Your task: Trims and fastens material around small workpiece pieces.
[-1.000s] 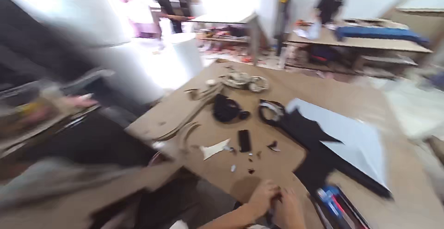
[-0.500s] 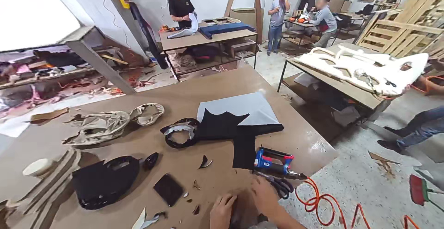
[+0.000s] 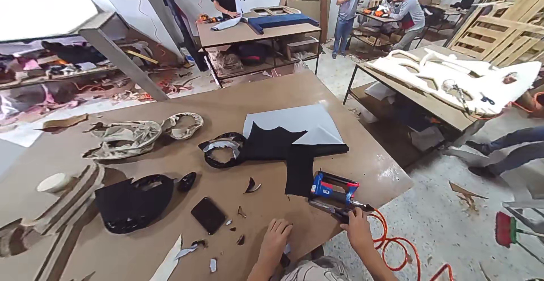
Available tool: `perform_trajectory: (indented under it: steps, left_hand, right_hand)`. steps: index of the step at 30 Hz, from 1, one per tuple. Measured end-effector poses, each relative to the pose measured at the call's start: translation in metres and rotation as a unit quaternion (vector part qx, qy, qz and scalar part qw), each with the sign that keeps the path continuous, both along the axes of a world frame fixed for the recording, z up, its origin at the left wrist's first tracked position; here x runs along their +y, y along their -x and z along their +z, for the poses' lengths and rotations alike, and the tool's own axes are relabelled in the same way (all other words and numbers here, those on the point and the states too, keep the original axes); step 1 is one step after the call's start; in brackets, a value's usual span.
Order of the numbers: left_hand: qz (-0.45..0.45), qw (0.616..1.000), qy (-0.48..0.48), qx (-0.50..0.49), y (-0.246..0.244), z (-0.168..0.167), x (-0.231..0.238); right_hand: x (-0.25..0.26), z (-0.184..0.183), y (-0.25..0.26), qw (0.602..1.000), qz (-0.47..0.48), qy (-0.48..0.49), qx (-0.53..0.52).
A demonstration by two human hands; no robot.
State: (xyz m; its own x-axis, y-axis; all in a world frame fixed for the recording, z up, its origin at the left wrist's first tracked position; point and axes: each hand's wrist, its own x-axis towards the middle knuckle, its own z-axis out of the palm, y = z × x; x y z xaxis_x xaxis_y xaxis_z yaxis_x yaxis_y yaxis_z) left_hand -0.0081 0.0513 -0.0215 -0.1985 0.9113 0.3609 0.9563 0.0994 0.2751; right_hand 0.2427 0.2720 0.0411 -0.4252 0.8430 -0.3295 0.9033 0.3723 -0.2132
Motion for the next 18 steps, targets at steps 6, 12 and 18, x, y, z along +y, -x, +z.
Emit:
perform_trajectory:
  steps: [6,12,18]
  left_hand:
    - [0.015,0.950,0.275,-0.146,-0.005,0.054,0.018]
    - [0.058,0.931,0.338,-0.127,-0.007,0.068,0.011]
    - [0.156,0.938,0.287,-0.118,-0.015,0.074,0.014]
  right_hand:
    - [0.023,0.005,-0.008,0.997,0.046,0.061,0.034]
    - [0.023,0.015,-0.007,0.970,0.172,0.156,0.071]
    - [0.000,0.008,0.006,0.951,0.286,0.099,0.070]
